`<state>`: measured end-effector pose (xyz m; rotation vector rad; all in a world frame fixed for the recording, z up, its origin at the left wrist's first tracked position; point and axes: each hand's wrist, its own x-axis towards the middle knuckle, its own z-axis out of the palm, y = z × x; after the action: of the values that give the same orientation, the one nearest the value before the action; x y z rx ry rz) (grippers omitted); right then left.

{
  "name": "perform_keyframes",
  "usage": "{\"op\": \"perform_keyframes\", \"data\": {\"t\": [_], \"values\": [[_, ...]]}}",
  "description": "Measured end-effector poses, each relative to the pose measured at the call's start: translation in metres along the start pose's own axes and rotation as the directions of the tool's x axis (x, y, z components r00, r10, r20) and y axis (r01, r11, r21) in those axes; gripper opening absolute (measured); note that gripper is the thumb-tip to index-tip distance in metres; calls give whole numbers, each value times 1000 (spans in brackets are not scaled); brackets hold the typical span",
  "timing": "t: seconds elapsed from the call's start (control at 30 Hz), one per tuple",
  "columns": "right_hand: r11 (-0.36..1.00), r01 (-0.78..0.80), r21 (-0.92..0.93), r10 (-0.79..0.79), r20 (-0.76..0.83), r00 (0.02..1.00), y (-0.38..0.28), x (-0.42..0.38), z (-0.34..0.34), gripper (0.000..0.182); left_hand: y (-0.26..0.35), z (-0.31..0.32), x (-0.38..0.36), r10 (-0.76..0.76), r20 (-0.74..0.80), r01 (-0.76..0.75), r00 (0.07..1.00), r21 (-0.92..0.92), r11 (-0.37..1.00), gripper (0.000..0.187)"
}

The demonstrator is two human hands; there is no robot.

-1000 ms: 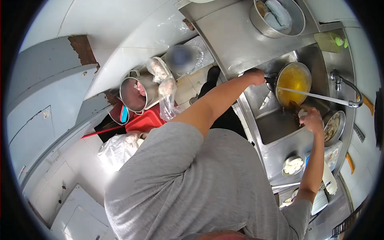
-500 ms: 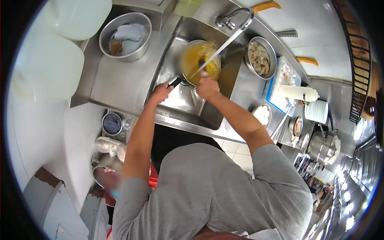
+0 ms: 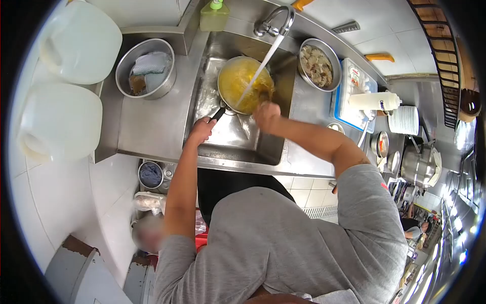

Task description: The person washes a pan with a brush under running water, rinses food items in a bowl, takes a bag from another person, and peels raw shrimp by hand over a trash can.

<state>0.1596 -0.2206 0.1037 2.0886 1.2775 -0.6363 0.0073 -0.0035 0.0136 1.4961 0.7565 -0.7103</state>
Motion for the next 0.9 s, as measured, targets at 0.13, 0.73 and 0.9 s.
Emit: {"op": "perform_keyframes", "data": {"t": [0.13, 0.73, 0.9], "values": [[870, -275, 410, 332, -74, 940, 3, 14, -1, 29, 4, -2, -1, -10, -6, 10, 1000, 0, 1000, 37], [976, -214, -35, 215, 58, 975, 2, 18, 22, 33, 2, 1, 0, 30, -24, -28, 999, 50, 998, 36], [967, -254, -9, 250, -157, 956, 9, 16, 49, 30, 3, 0, -1, 42, -19, -40, 999, 77, 996, 36]]}}
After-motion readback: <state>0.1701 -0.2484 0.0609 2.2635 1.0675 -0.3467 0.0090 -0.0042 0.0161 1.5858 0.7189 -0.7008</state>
